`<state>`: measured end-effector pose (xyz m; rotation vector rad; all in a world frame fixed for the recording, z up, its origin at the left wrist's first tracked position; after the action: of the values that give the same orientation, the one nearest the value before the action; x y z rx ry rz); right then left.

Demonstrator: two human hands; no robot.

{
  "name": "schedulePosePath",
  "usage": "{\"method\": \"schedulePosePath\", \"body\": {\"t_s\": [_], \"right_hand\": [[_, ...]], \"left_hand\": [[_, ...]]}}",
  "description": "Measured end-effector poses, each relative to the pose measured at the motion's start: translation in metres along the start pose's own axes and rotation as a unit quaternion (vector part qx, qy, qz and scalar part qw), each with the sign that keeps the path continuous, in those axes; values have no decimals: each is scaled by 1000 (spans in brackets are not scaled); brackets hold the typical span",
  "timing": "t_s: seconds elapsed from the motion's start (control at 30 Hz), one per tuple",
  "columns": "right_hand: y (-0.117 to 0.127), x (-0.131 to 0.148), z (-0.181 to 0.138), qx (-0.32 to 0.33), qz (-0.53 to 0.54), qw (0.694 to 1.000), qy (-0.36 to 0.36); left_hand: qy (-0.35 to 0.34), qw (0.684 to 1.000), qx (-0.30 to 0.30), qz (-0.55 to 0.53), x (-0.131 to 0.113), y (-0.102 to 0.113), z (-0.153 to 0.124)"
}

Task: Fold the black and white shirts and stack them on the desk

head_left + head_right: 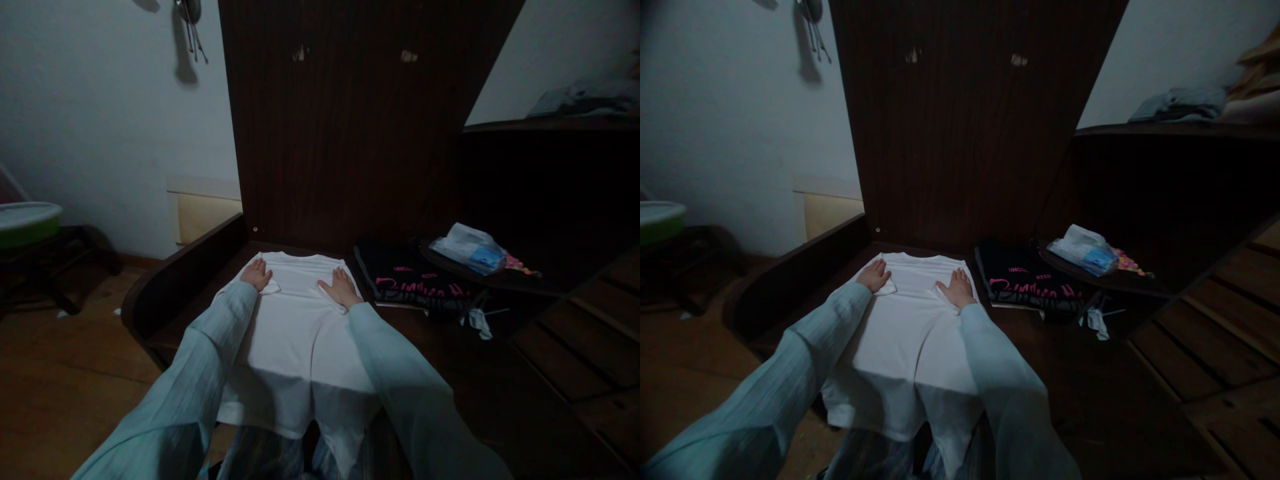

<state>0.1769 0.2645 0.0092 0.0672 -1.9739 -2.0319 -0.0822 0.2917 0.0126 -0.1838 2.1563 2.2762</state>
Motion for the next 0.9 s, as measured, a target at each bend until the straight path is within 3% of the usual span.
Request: {"method": "schedulePosePath", "body": {"t_s": [0.23,0.53,0.8,0.9], "right_hand": [[1,-3,2,-8,-10,1000,4],[0,3,-2,31,-9,998,51],[1,-1,-1,9,-11,1000,13],[5,0,-2,-25,-24,999,24]], "left_hand": [[9,1000,4,-12,-1,-1,-6],[18,1000,16,4,2,-7,-2],[26,999,19,-3,0,0,-8],[14,1000,-16,-7,-3,9,-14]]}}
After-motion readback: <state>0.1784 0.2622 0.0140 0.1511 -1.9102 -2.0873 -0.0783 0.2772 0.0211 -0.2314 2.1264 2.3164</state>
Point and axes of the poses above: each hand's wrist, its own z-axis towards the middle knuckle, its own y-axis out of the back of the hand, x = y × z, the point moved 5 cm from there along z, towards the middle knuckle, and after that the axes turned 10 degrees about y, right-handed, at the moved point
